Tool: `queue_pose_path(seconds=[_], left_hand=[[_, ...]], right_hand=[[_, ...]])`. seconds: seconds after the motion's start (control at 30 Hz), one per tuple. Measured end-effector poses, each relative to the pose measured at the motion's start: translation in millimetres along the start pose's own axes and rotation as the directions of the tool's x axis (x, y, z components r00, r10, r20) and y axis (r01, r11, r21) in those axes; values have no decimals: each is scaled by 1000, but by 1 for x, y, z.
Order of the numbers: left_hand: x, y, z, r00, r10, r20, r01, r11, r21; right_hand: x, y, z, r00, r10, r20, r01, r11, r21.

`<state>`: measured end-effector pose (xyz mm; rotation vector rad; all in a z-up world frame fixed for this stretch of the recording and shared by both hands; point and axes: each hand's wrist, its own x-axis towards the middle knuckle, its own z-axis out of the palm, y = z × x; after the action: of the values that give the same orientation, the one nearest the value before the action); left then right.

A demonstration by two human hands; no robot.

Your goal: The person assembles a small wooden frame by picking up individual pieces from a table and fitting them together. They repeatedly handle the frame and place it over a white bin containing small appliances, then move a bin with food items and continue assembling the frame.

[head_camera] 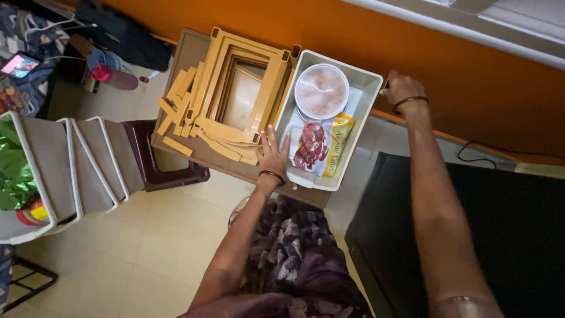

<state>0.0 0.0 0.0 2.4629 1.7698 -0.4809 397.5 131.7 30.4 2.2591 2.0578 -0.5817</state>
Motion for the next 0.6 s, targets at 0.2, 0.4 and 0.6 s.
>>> queue_pose_path(seconds=[0.2,0.4,0.6], left_hand=[[-3,-2,-28,961,20,276,13,993,-119],[-6,-2,-29,963,16,267,16,993,-117],[-4,2,-1,994,-8,-109,9,1000,8]], right_hand=[[26,19,8,996,-32,88,39,997,-72],[34,24,8,989,-19,144,34,994,-100],[32,20,6,989,30,148,-13,994,-112]])
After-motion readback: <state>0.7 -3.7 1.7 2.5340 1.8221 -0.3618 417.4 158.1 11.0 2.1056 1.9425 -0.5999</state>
